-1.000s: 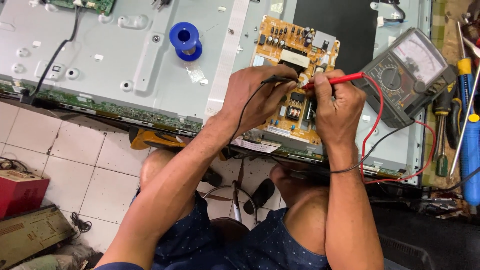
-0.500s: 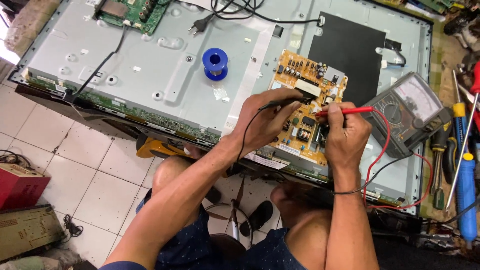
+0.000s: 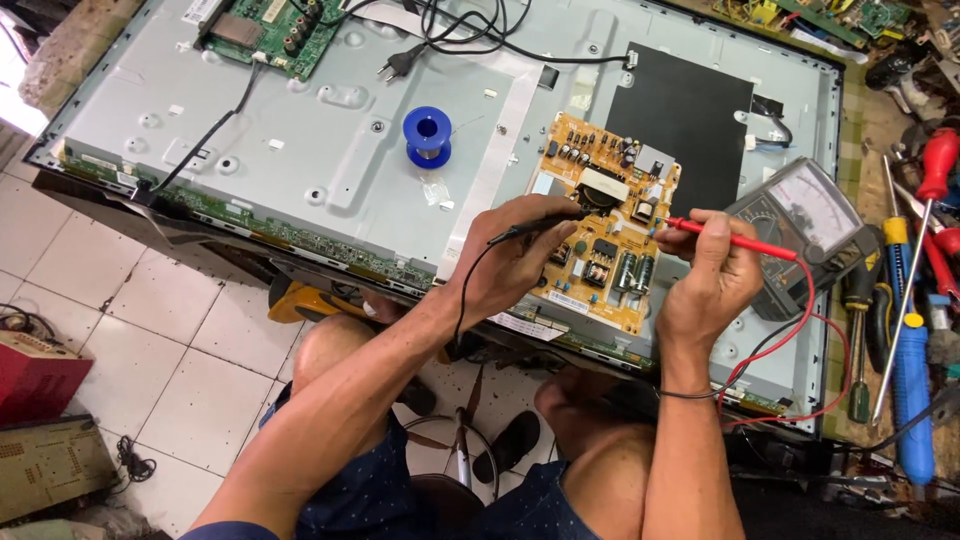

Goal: The person uses a multimeter to test various points on a circuit board. They move the probes across different components and flip the board over to continue testing the other side.

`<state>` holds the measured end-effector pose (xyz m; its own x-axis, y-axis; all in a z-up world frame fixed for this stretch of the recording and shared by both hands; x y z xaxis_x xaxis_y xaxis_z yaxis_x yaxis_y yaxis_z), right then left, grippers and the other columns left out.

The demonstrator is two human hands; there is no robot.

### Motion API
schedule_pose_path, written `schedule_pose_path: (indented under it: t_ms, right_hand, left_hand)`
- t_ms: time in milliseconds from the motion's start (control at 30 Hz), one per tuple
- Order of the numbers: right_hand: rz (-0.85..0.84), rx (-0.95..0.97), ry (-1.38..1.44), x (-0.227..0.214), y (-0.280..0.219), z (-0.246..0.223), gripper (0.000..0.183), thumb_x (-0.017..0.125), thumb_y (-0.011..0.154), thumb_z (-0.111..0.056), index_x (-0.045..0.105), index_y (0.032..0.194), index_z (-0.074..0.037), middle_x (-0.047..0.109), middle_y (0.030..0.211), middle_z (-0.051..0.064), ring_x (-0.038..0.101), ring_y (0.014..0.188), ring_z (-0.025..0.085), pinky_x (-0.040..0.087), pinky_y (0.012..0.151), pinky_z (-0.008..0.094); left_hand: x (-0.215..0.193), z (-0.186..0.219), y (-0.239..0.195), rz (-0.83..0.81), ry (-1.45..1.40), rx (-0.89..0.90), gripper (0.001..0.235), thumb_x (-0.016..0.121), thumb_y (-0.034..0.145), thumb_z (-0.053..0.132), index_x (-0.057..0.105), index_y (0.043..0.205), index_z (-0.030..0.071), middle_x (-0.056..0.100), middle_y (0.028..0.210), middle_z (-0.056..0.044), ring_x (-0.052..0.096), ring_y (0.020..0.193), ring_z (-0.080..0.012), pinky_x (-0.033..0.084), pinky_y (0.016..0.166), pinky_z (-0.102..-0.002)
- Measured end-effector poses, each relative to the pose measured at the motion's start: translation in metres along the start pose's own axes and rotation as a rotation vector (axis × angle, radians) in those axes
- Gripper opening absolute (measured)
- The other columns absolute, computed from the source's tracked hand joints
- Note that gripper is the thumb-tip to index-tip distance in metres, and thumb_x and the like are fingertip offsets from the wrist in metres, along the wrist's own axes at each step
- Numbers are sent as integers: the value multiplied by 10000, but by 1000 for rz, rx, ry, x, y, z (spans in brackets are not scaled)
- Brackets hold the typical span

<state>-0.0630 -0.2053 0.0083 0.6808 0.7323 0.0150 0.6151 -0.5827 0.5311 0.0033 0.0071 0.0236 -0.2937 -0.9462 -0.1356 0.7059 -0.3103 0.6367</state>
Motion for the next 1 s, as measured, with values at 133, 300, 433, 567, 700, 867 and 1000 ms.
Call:
schedule_pose_path:
  t_ms: [133,300,433,567,700,867,1000]
  right_hand:
    - [14,-31,11,0,2,1,311,541,1148,-233,657,1079,47,661,776,220,734,743,267,644,710,351]
    - [14,-43,6,0,2,0,305,536,1149,-235,652,1092,40,674,798,218,732,748,253,642,704,341]
    - [25,-36,-12,-2,2,-1,329,512,1155,-270,642,1108,29,677,822,211,734,771,244,646,708,333]
    - [43,-40,-29,-5,2,-2,355,493,1159,-309,636,1152,15,673,856,201,729,793,241,650,718,338]
    - [49,-34,-30,-7,4,1,362,492,1157,-323,629,1169,11,672,875,188,725,807,229,649,729,328]
    - [38,-50,-58,-8,2,-6,357,494,1162,-317,623,1206,13,679,914,205,725,822,236,644,738,334]
    - [29,-55,-85,-10,2,-11,342,494,1167,-304,609,1240,10,705,956,219,736,833,233,639,742,318]
  left_hand:
    - [0,6,1,-5,-2,6,164,645,1023,54,731,1160,82,753,988,-169,751,933,-382,615,816,-428]
    - [0,8,1,-31,34,7,165,625,1035,53,722,1168,62,751,989,-181,749,941,-394,618,824,-447]
    - [0,10,1,-38,37,2,172,617,1042,57,716,1183,59,749,1006,-185,743,961,-408,618,836,-464]
    - [0,9,1,-23,36,19,163,623,1043,70,716,1177,60,747,997,-180,742,961,-408,620,841,-465]
    - [1,7,1,-16,37,16,160,629,1045,86,717,1178,73,749,1003,-168,744,965,-395,622,841,-463]
    - [0,8,0,-21,24,-13,173,628,1046,101,719,1191,84,755,1033,-158,749,999,-366,619,880,-443]
    - [-4,-1,-1,26,-70,-117,202,604,1070,139,706,1227,63,738,1095,-190,734,1049,-336,599,962,-477]
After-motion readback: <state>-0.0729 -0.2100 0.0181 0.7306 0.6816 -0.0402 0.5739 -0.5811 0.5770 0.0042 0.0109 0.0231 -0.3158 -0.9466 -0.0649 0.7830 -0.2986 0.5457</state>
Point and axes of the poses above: each hand's wrist, its own y-axis towards the middle knuckle, its own x-axis out of the palm, z = x × y, the point moved 4 cm from there along y, towards the middle knuckle
